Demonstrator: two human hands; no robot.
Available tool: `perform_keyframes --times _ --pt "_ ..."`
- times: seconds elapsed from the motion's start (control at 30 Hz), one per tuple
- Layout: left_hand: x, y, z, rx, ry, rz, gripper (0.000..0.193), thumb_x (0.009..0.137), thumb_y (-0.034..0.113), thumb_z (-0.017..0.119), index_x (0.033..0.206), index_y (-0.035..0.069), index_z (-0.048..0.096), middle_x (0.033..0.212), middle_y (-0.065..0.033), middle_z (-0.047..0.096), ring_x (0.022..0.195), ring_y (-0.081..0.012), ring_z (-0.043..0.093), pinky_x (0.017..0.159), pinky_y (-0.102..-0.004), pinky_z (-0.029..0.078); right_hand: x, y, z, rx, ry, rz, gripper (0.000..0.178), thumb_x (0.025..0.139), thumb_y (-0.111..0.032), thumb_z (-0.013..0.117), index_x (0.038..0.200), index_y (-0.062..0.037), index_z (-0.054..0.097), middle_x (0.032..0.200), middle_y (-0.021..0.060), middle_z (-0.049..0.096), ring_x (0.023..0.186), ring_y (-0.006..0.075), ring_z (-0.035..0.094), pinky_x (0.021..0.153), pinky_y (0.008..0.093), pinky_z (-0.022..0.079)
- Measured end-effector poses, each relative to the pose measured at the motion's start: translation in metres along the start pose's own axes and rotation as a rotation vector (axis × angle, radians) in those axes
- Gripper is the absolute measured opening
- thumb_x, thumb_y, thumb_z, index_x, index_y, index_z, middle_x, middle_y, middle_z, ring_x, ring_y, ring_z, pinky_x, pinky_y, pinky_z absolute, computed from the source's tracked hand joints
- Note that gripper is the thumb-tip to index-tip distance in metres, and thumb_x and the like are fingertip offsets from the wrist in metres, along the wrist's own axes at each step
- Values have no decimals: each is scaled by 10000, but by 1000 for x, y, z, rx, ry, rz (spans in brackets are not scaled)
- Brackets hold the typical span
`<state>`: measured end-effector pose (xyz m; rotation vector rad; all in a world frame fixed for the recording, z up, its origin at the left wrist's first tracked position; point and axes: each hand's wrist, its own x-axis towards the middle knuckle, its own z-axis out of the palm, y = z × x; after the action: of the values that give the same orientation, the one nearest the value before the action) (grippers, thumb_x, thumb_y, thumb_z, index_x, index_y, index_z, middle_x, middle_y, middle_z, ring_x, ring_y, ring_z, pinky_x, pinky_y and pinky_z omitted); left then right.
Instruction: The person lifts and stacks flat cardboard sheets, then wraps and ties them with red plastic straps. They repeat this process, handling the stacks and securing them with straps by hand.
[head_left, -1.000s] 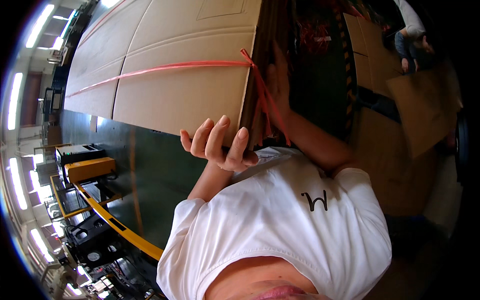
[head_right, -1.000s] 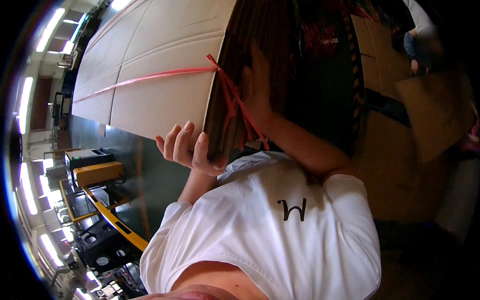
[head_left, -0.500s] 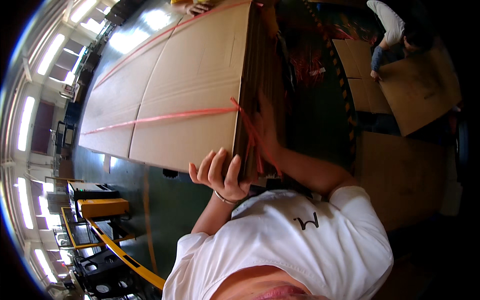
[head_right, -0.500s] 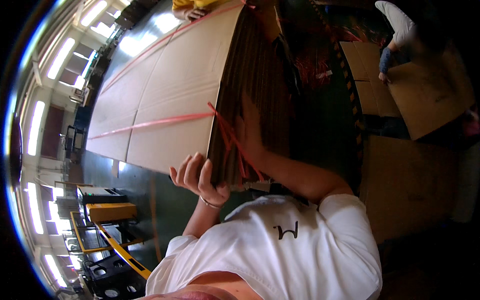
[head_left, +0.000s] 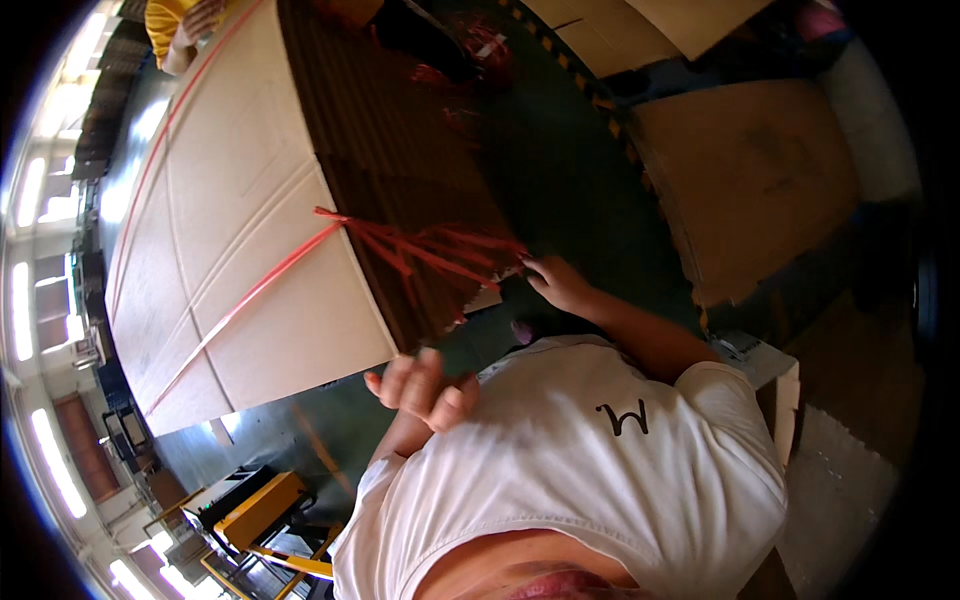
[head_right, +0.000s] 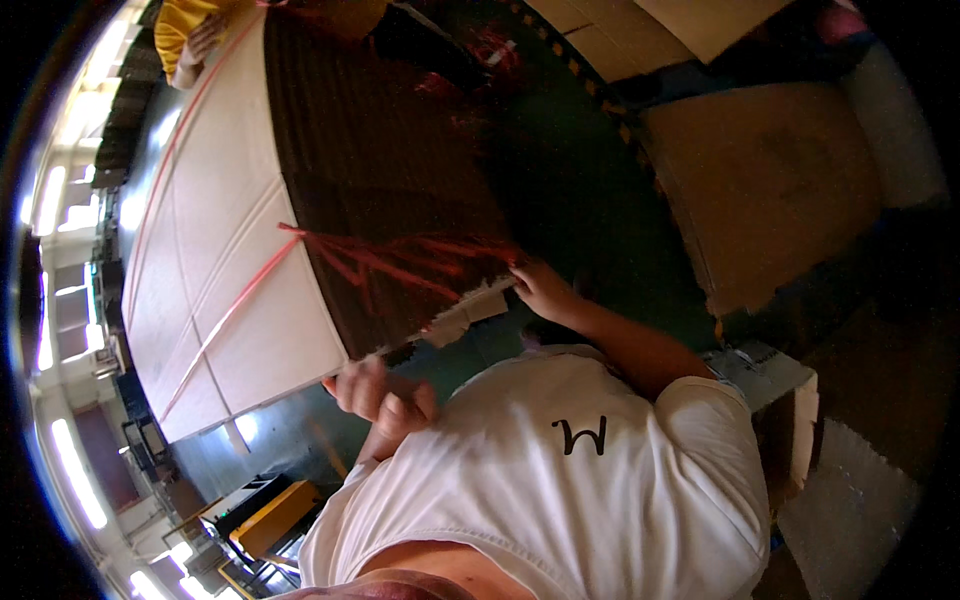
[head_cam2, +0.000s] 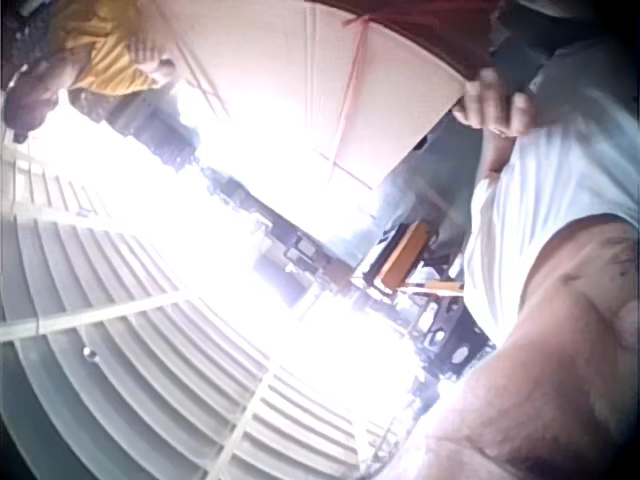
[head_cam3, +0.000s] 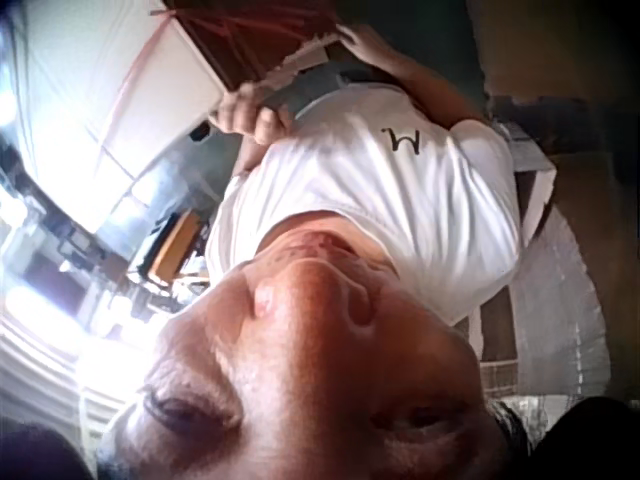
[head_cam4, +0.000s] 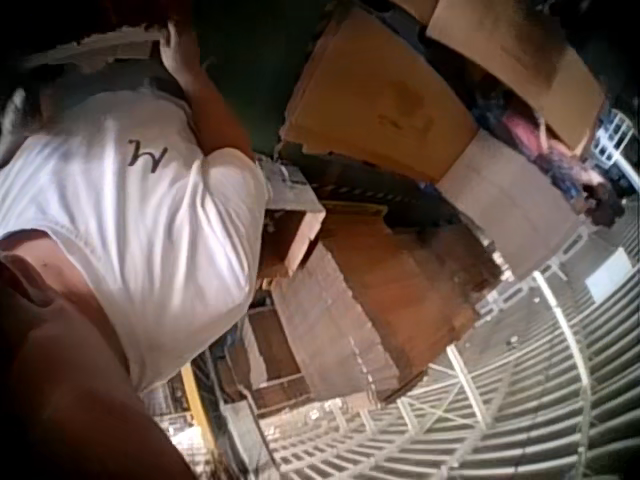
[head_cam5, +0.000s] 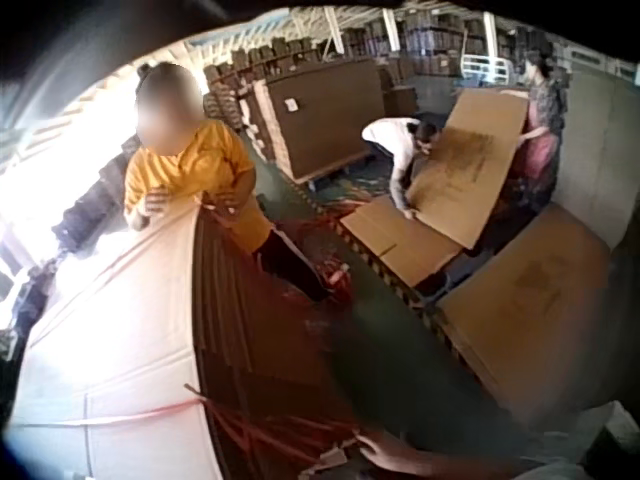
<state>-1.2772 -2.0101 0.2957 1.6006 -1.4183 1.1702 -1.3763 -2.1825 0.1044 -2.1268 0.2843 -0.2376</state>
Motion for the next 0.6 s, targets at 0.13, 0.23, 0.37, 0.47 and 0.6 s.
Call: perform_keyframes --times 0.13,0.23,0.37,0.47,0.6 --pt "18 26 25 -534 -419 157 260 776 187 541 1031 156 501 945 -55 573 841 -191 552 898 -382 349 -103 101 -12 -260 -640 413 343 770 -162 551 1069 5 535 937 209 572 884 343 540 774 411 433" --pt "21 48 80 -535 -641 4 270 720 122 575 988 129 545 905 -40 569 822 -188 548 825 -350 412 -127 142 -28 -379 -768 525 339 780 -178 546 1062 11 538 981 214 569 936 335 537 802 405 429" --pt "12 64 166 -531 -944 -94 287 700 78 581 985 98 565 906 -66 571 818 -204 553 799 -359 427 -125 158 -68 -34 -555 629 369 833 -208 484 1153 -24 491 1148 187 505 1056 326 479 871 383 402" --pt "-13 76 251 -564 -1148 -286 280 728 67 580 1007 67 564 928 -108 573 830 -236 557 781 -359 436 -118 200 -108 26 -341 645 351 824 -207 515 1132 -37 515 1133 183 519 1048 317 492 882 361 392" --pt "-74 70 355 -694 -1413 -849 268 774 64 553 1039 22 545 919 -131 575 814 -236 564 754 -331 453 -116 280 -165 134 94 800 313 837 -170 492 1114 -25 515 1030 172 574 938 279 557 804 326 427"
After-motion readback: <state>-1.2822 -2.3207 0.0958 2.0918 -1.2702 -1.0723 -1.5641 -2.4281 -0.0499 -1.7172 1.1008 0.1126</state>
